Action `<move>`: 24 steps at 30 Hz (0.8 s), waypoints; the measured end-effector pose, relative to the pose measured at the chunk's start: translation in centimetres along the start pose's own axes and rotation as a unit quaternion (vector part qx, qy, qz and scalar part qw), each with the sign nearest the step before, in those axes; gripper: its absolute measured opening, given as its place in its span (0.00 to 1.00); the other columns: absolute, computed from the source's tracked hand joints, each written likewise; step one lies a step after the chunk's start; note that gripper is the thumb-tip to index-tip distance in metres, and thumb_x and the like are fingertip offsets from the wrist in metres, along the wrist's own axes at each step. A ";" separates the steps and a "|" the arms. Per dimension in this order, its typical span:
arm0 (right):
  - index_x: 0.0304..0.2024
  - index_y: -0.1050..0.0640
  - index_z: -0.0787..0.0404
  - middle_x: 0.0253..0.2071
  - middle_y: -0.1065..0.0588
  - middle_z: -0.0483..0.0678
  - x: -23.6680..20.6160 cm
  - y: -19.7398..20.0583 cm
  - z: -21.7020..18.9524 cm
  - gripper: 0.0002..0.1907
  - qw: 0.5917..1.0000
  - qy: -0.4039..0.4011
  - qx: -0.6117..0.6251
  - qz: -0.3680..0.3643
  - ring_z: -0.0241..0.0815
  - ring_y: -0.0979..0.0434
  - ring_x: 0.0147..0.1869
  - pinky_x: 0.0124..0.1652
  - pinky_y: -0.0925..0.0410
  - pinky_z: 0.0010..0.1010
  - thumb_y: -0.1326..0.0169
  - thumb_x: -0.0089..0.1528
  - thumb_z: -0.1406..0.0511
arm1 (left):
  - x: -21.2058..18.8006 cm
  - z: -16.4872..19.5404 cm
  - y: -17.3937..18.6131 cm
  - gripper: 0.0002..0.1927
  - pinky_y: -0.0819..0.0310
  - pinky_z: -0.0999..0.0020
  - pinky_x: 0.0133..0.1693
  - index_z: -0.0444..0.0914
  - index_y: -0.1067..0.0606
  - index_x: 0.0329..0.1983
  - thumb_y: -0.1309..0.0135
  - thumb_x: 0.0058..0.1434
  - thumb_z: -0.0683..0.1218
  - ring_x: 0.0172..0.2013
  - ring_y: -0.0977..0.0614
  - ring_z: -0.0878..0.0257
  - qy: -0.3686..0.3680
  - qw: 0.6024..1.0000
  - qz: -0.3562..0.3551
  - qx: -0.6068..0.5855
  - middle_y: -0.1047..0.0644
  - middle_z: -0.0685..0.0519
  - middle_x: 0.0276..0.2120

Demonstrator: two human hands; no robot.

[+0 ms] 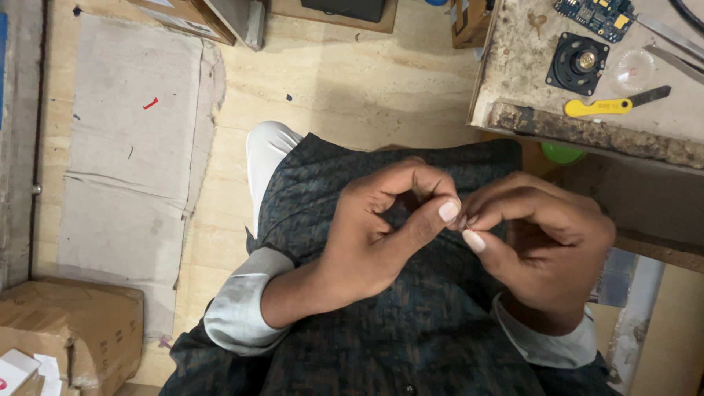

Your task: The person sits at a repair bench and assembles a small camera module. They use tweezers to handle a tiny component, peel a protective film from a small transparent lens dome, press the dome onto the module, and place the assembled part on the workbench next to a small fan and circuit boards.

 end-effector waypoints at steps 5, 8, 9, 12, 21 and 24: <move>0.38 0.22 0.68 0.37 0.21 0.54 0.4 -0.1 -0.3 0.05 1.000 0.004 -0.007 0.000 0.39 0.17 0.40 0.43 0.24 0.24 0.37 0.61 0.75 | 0.0 0.1 0.1 0.07 0.33 0.80 0.36 0.34 0.25 0.47 0.47 0.76 0.44 0.35 0.26 0.75 0.042 0.997 0.037 -0.046 0.24 0.55 0.39; 0.36 0.21 0.67 0.38 0.21 0.54 0.5 -0.3 -0.5 0.06 1.000 0.002 -0.023 0.011 0.38 0.18 0.39 0.42 0.26 0.24 0.37 0.59 0.75 | 0.0 0.7 0.5 0.08 0.28 0.79 0.40 0.34 0.23 0.46 0.45 0.76 0.45 0.39 0.22 0.73 -0.016 0.999 0.005 0.037 0.22 0.55 0.41; 0.36 0.21 0.68 0.38 0.21 0.53 0.5 -0.3 -0.6 0.06 0.999 0.000 -0.030 0.016 0.38 0.18 0.39 0.41 0.27 0.23 0.36 0.58 0.75 | 0.0 0.9 0.5 0.08 0.27 0.78 0.41 0.34 0.23 0.46 0.44 0.76 0.45 0.40 0.21 0.72 -0.029 0.998 -0.004 0.058 0.22 0.55 0.41; 0.37 0.20 0.68 0.37 0.21 0.53 0.5 -0.3 -0.7 0.08 0.998 -0.002 -0.055 0.018 0.38 0.19 0.39 0.40 0.29 0.22 0.35 0.56 0.75 | -0.1 1.1 0.4 0.06 0.27 0.77 0.41 0.35 0.21 0.44 0.40 0.73 0.43 0.39 0.20 0.70 -0.036 0.994 -0.013 0.102 0.20 0.54 0.39; 0.38 0.20 0.68 0.36 0.21 0.53 0.4 -0.4 -0.7 0.08 0.996 0.010 -0.088 0.011 0.38 0.19 0.40 0.40 0.29 0.21 0.35 0.57 0.76 | 0.2 1.1 0.2 0.05 0.25 0.75 0.44 0.34 0.22 0.43 0.42 0.73 0.42 0.40 0.20 0.68 -0.044 0.990 -0.006 0.135 0.20 0.53 0.38; 0.38 0.20 0.68 0.36 0.21 0.53 0.4 -0.5 -0.8 0.08 0.996 0.013 -0.088 0.014 0.37 0.19 0.40 0.40 0.29 0.21 0.35 0.58 0.76 | 0.2 1.1 0.1 0.06 0.26 0.73 0.46 0.34 0.23 0.42 0.43 0.73 0.43 0.41 0.20 0.67 -0.045 0.990 -0.003 0.133 0.20 0.53 0.37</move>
Point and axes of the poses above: each hand's wrist, its own x-axis towards the middle knuckle, its own y-axis out of the back of the hand, z = x × y, the point moved 2 cm from there along x, towards the middle knuckle
